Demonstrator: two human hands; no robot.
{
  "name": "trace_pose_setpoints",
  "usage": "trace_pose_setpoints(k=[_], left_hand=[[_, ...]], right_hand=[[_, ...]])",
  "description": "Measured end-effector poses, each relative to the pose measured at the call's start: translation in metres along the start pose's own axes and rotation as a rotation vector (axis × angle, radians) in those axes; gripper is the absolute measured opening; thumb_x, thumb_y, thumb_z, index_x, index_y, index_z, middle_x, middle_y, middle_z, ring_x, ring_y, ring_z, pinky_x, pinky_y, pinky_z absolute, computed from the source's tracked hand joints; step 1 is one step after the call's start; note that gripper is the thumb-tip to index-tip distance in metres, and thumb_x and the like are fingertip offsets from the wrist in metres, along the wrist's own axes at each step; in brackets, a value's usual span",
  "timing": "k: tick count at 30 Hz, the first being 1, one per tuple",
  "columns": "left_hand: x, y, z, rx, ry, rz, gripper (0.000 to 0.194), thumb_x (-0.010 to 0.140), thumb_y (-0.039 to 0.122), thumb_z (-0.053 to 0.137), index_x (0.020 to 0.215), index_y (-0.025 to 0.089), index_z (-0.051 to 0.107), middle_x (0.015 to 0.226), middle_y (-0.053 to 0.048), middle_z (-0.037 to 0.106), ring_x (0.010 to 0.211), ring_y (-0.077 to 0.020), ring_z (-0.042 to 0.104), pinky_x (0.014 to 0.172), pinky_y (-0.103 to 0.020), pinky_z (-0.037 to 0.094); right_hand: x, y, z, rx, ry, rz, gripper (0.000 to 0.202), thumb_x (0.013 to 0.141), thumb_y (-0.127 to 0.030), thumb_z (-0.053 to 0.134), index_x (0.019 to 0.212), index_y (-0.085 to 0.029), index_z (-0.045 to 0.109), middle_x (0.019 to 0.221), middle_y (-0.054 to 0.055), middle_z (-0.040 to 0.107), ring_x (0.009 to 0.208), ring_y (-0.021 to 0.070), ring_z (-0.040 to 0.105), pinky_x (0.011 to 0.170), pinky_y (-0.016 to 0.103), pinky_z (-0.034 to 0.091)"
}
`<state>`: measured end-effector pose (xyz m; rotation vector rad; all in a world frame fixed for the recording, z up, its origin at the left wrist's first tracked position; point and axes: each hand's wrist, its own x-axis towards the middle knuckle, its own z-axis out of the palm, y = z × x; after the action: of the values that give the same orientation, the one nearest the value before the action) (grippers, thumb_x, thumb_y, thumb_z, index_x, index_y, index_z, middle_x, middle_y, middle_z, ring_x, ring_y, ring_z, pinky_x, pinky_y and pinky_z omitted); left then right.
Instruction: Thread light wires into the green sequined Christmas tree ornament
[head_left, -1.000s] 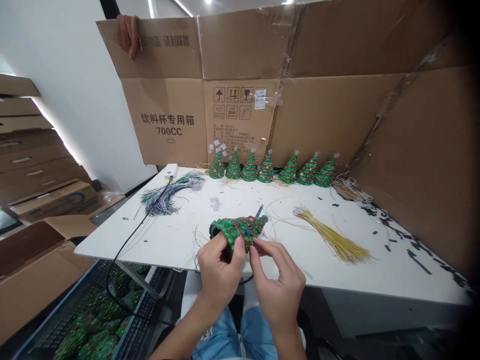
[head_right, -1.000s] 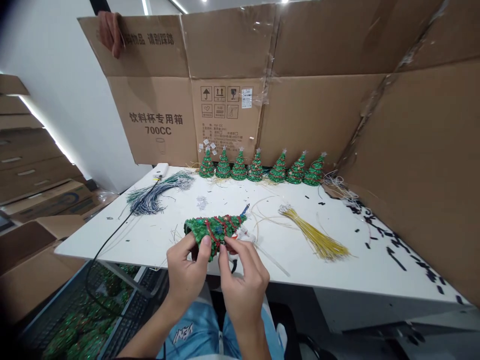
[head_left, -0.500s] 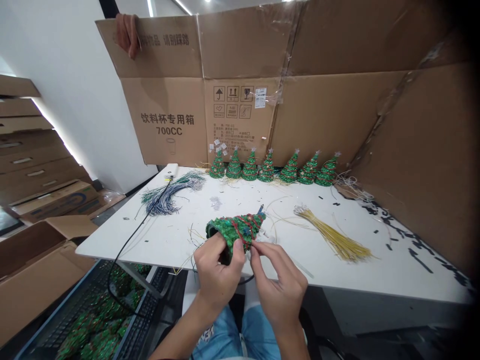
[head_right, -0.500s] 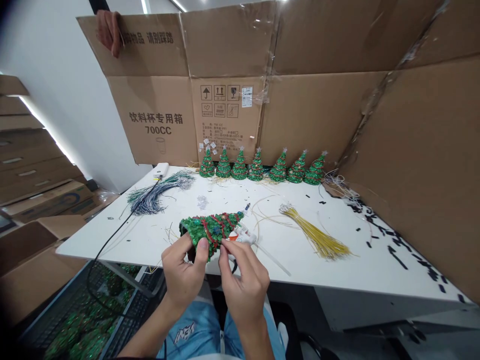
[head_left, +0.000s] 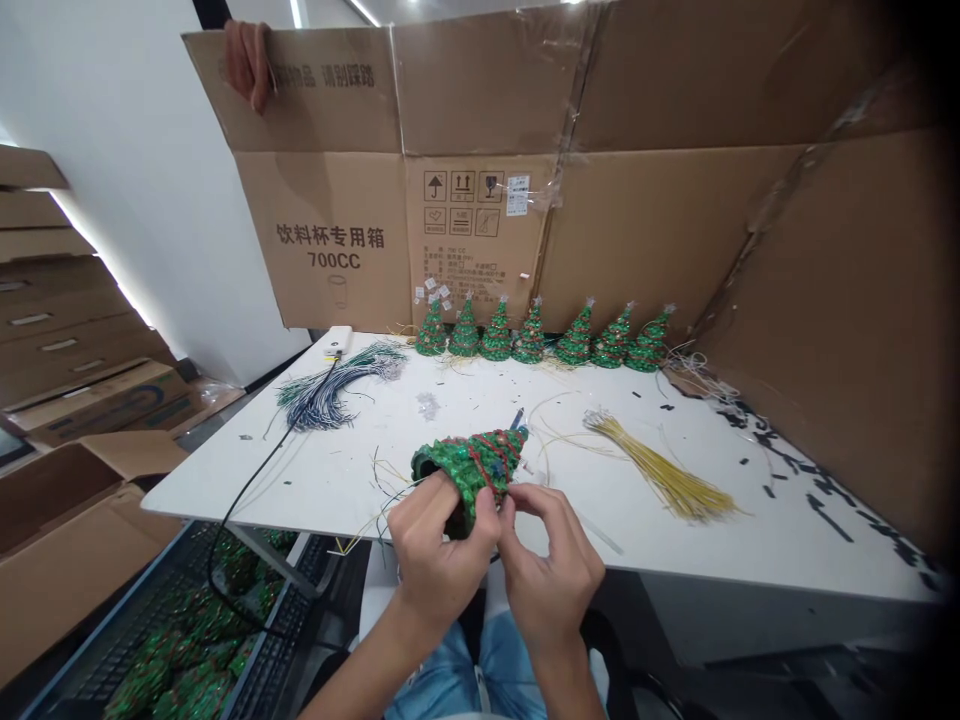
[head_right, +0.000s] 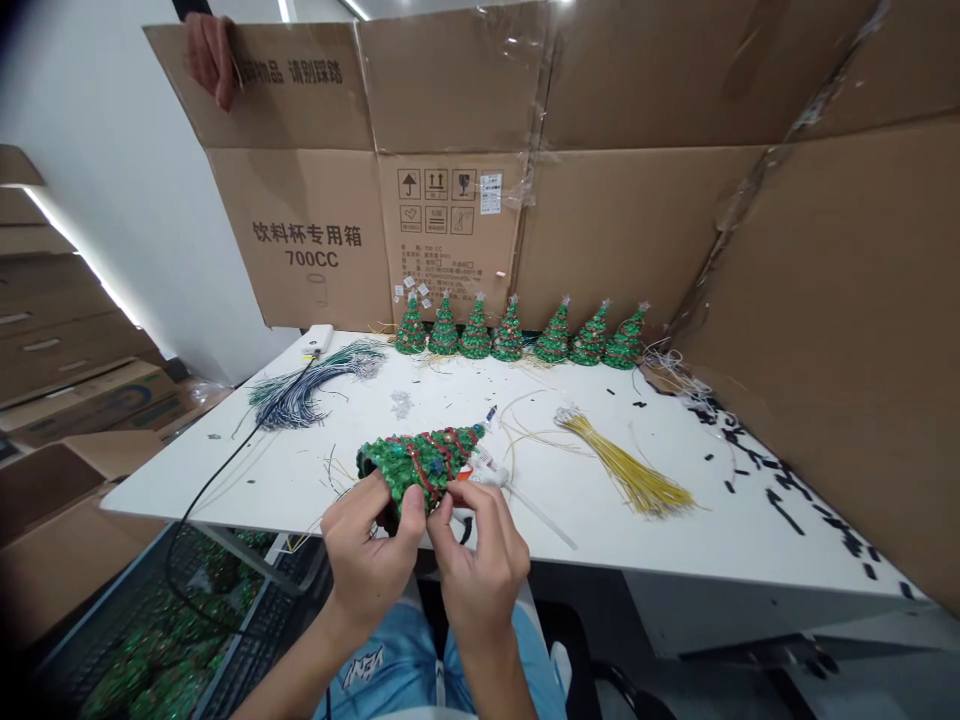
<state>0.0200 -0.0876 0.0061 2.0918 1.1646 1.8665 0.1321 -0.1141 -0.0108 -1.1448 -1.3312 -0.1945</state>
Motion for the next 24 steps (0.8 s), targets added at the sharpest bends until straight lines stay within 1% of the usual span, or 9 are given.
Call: trace_pose_setpoints(k=[7, 10, 16, 20, 24], left_hand=[[-0.0007, -0.0007, 0.0006, 0.023, 0.006, 0.015, 0.025, 0.092, 0.015, 0.064, 0.068, 0.019, 0.056, 0.063, 0.002, 0.055, 0.060, -0.0126, 0.051, 0.059, -0.028, 0.035], [-0.0007, 0.0000, 0.0009, 0.025, 0.010, 0.015, 0.024, 0.092, 0.015, 0.064, 0.069, 0.019, 0.057, 0.064, 0.001, 0.055, 0.060, -0.0129, 0.051, 0.059, -0.028, 0.035], [-0.0004, 0.0008, 0.0011, 0.035, 0.034, 0.047, 0.023, 0.091, 0.014, 0.065, 0.070, 0.020, 0.057, 0.063, 0.001, 0.055, 0.059, -0.0133, 0.051, 0.059, -0.028, 0.036], [0.0000, -0.0002, 0.0007, 0.049, 0.035, 0.053, 0.022, 0.091, 0.014, 0.064, 0.070, 0.020, 0.058, 0.063, 0.001, 0.055, 0.059, -0.0135, 0.050, 0.059, -0.028, 0.037], [0.0012, -0.0018, 0.0007, 0.049, 0.044, 0.087, 0.026, 0.091, 0.014, 0.064, 0.068, 0.020, 0.053, 0.062, 0.002, 0.053, 0.058, -0.0129, 0.049, 0.058, -0.028, 0.035]], right_hand=[[-0.0014, -0.0021, 0.0009, 0.015, -0.002, 0.041, 0.016, 0.091, -0.008, 0.069, 0.101, -0.021, 0.066, 0.087, 0.000, 0.069, 0.076, 0.0133, 0.067, 0.073, 0.026, 0.055], [-0.0022, -0.0016, 0.0009, 0.033, -0.012, 0.061, 0.016, 0.091, -0.008, 0.069, 0.100, -0.021, 0.066, 0.087, 0.000, 0.068, 0.076, 0.0136, 0.067, 0.073, 0.027, 0.056], [-0.0034, 0.0033, -0.0005, 0.106, -0.076, 0.119, 0.016, 0.090, -0.009, 0.070, 0.099, -0.021, 0.065, 0.087, -0.001, 0.065, 0.076, 0.0134, 0.065, 0.071, 0.026, 0.058], [-0.0032, 0.0042, -0.0013, 0.129, -0.094, 0.111, 0.017, 0.090, -0.008, 0.070, 0.099, -0.021, 0.065, 0.087, -0.001, 0.064, 0.076, 0.0129, 0.064, 0.070, 0.025, 0.058], [-0.0044, 0.0037, -0.0004, 0.143, -0.086, 0.117, 0.017, 0.089, -0.008, 0.070, 0.098, -0.022, 0.064, 0.086, -0.001, 0.063, 0.075, 0.0127, 0.063, 0.069, 0.024, 0.058]])
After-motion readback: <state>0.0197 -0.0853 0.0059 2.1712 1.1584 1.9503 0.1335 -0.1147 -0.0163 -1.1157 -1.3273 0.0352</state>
